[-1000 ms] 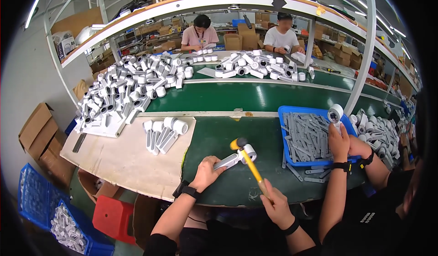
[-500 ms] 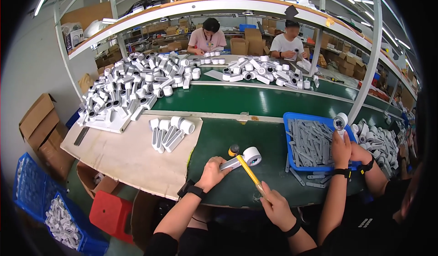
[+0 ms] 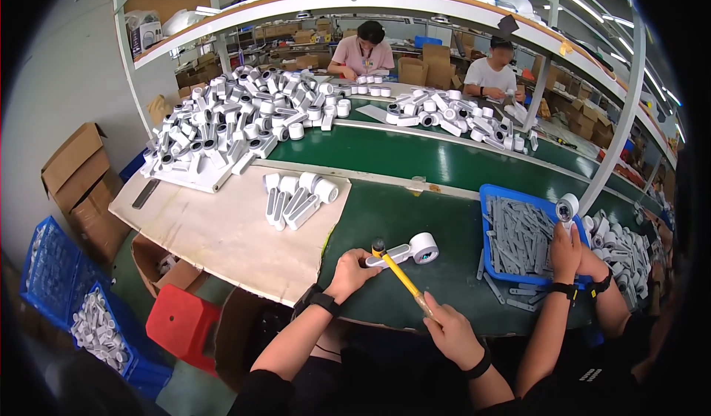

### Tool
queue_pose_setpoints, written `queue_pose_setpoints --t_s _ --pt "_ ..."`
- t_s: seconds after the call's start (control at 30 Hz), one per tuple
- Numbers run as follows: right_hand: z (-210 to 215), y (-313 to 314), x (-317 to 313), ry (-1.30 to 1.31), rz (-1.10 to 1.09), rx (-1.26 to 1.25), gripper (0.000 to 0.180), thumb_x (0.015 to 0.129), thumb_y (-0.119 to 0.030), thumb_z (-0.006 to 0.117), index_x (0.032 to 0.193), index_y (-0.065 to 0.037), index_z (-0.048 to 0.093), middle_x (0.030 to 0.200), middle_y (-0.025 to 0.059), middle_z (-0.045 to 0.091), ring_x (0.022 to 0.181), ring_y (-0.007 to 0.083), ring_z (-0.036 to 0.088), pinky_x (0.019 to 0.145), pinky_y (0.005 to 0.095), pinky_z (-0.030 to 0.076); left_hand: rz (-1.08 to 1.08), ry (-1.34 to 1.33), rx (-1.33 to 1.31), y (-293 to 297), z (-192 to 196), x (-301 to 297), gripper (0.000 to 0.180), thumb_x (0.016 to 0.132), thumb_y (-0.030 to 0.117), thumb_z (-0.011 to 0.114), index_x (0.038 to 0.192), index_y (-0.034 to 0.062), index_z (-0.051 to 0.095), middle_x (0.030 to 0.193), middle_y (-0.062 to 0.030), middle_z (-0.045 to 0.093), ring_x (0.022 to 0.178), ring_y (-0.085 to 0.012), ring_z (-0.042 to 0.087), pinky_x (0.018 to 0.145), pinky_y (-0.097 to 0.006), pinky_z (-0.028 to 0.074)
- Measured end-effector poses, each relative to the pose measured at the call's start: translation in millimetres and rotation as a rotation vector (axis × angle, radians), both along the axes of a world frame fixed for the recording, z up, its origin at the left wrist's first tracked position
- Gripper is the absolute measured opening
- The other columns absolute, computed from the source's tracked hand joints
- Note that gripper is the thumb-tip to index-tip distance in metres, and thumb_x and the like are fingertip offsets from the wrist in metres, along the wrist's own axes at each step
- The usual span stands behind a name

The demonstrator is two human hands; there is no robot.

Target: The person picks up a white fan handle, inserts a grey plastic component into it, and strikes the handle with a yellow hammer. They then place the assembled fan handle onto the work surface and repeat the process with another handle.

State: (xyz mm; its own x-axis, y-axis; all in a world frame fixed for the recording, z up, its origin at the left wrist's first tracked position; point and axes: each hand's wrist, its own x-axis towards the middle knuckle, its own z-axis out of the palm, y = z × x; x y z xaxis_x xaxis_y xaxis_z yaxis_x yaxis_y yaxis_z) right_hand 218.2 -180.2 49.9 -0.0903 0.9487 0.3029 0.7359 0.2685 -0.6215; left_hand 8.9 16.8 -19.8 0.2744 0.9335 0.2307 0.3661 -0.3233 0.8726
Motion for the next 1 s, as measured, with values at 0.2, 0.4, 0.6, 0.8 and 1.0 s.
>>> queue_pose_setpoints --t_s 0.2,0.4,0.6,0.8,1.0 --pt "-4.0 -2.7 -2.6 -0.01 0.042 -0.007 0.058 0.087 -0.002 0.063 0.143 -0.006 0.047 0.09 0.0168 0.061 0.077 0.0343 0.062 0.069 0.0381 0.05 0.001 0.071 -0.039 0.8 0.9 -2.0 0.03 0.073 0.015 0.082 0.093 -0.0016 0.069 0.074 -0.0093 0.065 0.069 -0.0148 0.062 0.067 -0.03 0.051" --pt "-3.8 1.2 -5.9 0.0 0.021 -0.022 0.058 0.087 -0.004 0.064 0.143 -0.009 0.048 0.088 0.0168 0.06 0.078 0.0348 0.062 0.07 0.0398 0.05 0.001 -0.009 0.049 -1.7 -3.7 -1.8 0.028 0.072 0.014 0.082 0.088 -0.0032 0.066 0.075 -0.0094 0.067 0.068 -0.0146 0.062 0.066 -0.03 0.051" --pt "-10.3 -3.3 -4.4 -0.043 0.014 -0.057 0.058 0.087 -0.004 0.064 0.143 -0.01 0.048 0.087 0.0163 0.06 0.078 0.035 0.061 0.07 0.0403 0.05 0.005 0.002 0.006 -4.3 4.0 0.5 0.029 0.069 0.015 0.083 0.085 -0.003 0.067 0.076 -0.0134 0.067 0.068 -0.0212 0.064 0.067 -0.033 0.052" --pt "1.0 0.6 -8.5 0.04 0.01 -0.001 0.057 0.087 -0.004 0.064 0.142 -0.006 0.048 0.087 0.0173 0.06 0.077 0.0345 0.061 0.069 0.0403 0.048 0.021 0.058 0.006 0.5 -2.5 -3.7 0.032 0.071 0.019 0.085 0.089 -0.0025 0.068 0.076 -0.0098 0.067 0.067 -0.0169 0.062 0.066 -0.031 0.051" --pt "-15.0 3.7 11.8 0.064 -0.045 0.055 0.057 0.087 -0.001 0.063 0.142 -0.004 0.048 0.086 0.0178 0.06 0.074 0.0332 0.06 0.069 0.0371 0.048 0.003 0.07 0.003 -1.2 0.0 0.3 0.031 0.072 0.017 0.084 0.094 -0.0015 0.071 0.082 -0.0111 0.07 0.073 -0.0175 0.066 0.07 -0.031 0.053"
